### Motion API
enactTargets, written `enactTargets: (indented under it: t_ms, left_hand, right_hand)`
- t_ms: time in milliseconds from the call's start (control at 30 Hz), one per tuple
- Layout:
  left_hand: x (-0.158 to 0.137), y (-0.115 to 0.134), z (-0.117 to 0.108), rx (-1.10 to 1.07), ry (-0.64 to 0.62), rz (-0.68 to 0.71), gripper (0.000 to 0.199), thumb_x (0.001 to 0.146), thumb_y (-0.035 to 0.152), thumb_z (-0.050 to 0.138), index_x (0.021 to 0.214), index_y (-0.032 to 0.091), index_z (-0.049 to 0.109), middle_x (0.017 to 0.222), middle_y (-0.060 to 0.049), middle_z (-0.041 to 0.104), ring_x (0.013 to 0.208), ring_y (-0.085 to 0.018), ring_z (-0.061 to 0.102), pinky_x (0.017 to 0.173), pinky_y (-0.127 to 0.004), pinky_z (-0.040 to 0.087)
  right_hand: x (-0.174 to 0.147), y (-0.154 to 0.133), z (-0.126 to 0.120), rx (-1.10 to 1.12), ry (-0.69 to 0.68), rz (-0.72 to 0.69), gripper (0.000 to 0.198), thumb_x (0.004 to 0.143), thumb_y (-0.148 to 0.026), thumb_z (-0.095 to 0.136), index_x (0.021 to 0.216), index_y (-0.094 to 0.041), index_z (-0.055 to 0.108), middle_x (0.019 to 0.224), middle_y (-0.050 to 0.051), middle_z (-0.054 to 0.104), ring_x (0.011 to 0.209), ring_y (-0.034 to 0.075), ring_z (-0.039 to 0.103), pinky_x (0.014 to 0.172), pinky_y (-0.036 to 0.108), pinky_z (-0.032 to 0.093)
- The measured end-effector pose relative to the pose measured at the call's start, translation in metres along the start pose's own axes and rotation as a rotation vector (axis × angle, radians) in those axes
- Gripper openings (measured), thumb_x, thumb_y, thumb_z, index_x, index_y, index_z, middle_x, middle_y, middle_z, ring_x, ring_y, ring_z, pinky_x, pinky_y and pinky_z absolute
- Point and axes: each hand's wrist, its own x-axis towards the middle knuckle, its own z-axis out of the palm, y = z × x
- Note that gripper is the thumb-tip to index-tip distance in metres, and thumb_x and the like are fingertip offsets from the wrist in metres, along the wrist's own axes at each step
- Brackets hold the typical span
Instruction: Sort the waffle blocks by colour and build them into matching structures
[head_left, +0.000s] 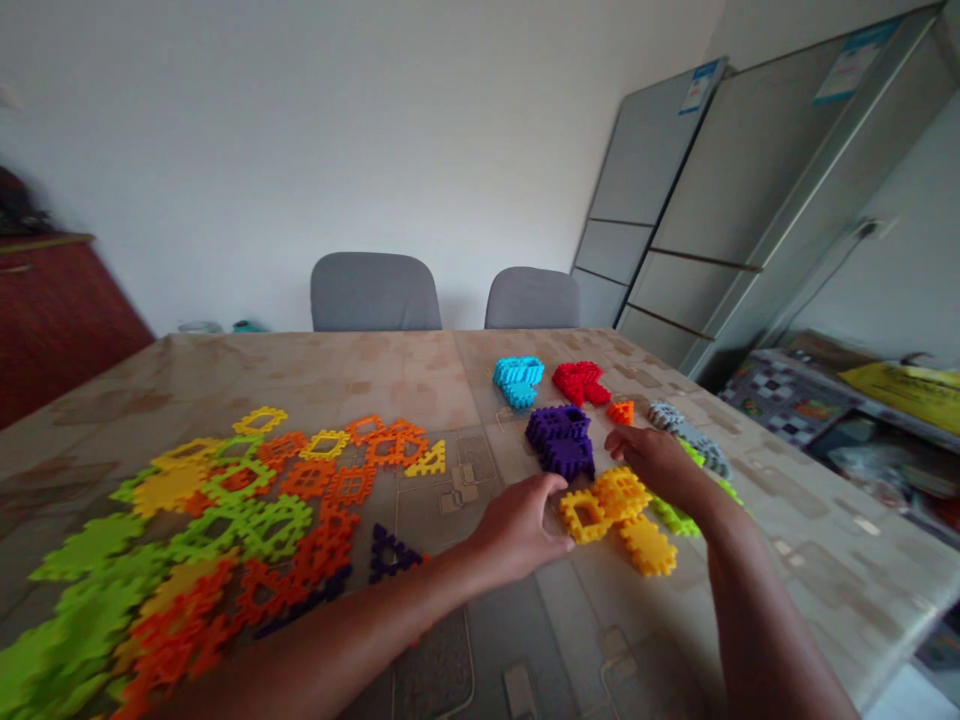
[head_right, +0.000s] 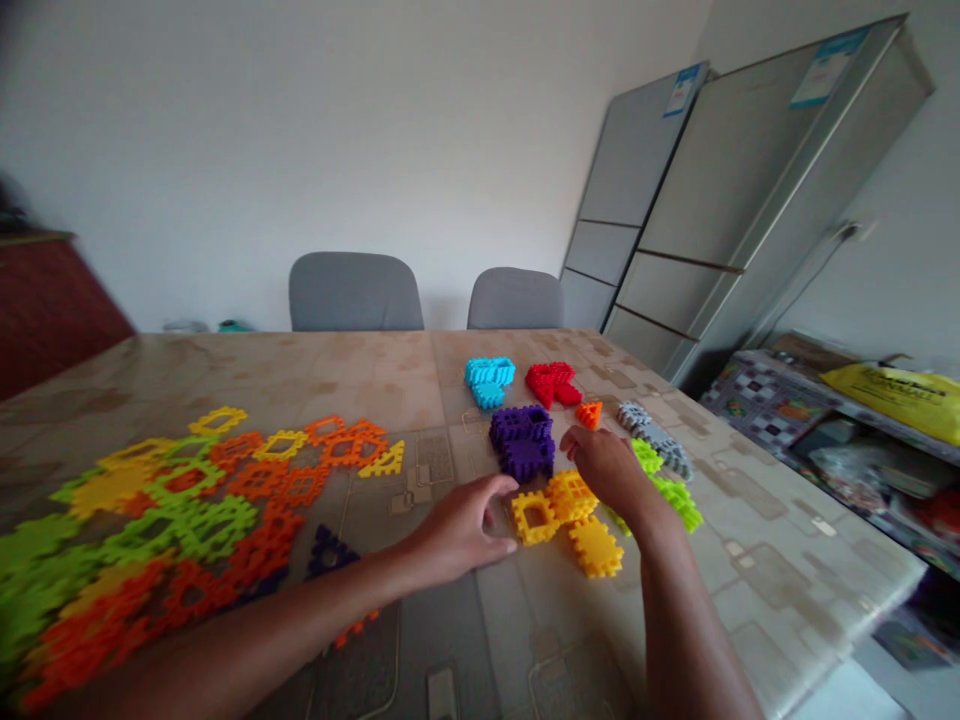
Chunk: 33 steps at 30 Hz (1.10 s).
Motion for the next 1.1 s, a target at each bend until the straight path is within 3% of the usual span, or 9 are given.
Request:
enactTargets:
  t_ms: [67,133,367,1100]
  left_hand:
    - [-0.003,0.002,0.006,0.085,-0.001,0.038,0.068,0.071,0.021,0.088,0.131,0.019,0.057,0.126,-0.01,0.063,0.112,-0.03,0.061,0.1,-0.053,0.048]
    - [-0.004,0.002,0.012,0.154,0.006,0.066,0.072,0.07,0.021,0.089,0.133,0.019,0.056,0.129,-0.011,0.061,0.118,-0.033,0.057,0.104,-0.055,0.045]
    - [0.002,-0.003,0.025,0.3,0.041,0.091,0.055,0.084,0.028,0.08,0.132,0.019,0.055,0.127,-0.011,0.061,0.115,-0.031,0.059,0.101,-0.054,0.047]
    - [0.0,0.004,0.025,0.416,0.042,0.157,0.054,0.082,0.027,0.081,0.129,0.018,0.057,0.119,-0.011,0.066,0.109,-0.031,0.064,0.093,-0.049,0.054]
  right_hand:
    - [-0.002,0.003,-0.001,0.022,-0.022,-0.028,0.03,0.096,-0.016,0.04,0.1,-0.019,0.07,0.1,0.009,0.075,0.088,0.021,0.069,0.077,0.03,0.047]
    - [-0.002,0.002,0.0,0.033,-0.045,-0.06,0.034,0.099,-0.02,0.037,0.097,-0.019,0.07,0.099,0.009,0.075,0.087,0.021,0.068,0.077,0.029,0.047]
    - [0.004,-0.005,0.009,0.019,-0.146,-0.098,0.036,0.099,-0.022,0.039,0.084,-0.019,0.072,0.089,0.009,0.074,0.082,0.02,0.068,0.076,0.028,0.048]
    - [0.003,-0.008,0.014,0.074,-0.229,-0.081,0.039,0.099,-0.024,0.04,0.077,-0.019,0.072,0.085,0.01,0.077,0.073,0.019,0.068,0.069,0.026,0.05]
